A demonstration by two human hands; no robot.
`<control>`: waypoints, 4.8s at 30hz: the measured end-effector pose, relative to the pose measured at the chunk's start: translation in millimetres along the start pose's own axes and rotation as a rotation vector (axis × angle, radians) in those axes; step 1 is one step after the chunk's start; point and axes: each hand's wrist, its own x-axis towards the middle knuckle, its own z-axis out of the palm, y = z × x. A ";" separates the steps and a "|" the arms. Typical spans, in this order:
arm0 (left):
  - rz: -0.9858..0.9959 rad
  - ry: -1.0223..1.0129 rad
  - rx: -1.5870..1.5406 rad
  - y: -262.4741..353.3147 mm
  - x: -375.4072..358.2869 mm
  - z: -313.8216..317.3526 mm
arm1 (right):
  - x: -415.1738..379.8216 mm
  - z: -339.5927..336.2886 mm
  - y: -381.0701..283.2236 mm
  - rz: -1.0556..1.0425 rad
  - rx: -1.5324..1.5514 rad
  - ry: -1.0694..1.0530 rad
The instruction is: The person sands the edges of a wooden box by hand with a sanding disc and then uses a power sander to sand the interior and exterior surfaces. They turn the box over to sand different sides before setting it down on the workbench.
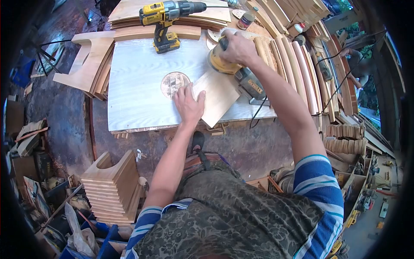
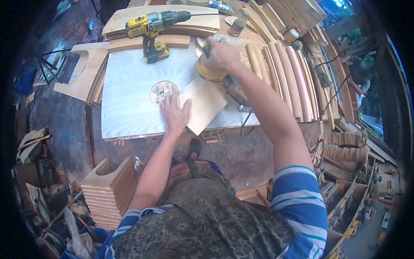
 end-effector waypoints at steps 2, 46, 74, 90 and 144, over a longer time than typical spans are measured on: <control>0.013 0.034 0.012 2.3 -3.4 -0.5 | -14.3 -0.5 -12.6 -0.035 0.014 -0.007; 0.006 0.098 -0.126 -1.3 9.7 3.6 | -78.4 -7.3 67.5 0.252 0.065 -0.078; 0.080 0.038 -0.155 -0.7 10.3 6.9 | -44.4 -2.1 60.6 0.152 0.058 -0.101; 0.091 0.085 -0.152 3.9 7.0 12.0 | 1.7 3.4 23.9 -0.008 0.051 -0.027; -0.080 0.093 -0.061 15.2 6.4 17.9 | -104.5 -13.1 38.0 0.115 0.078 -0.056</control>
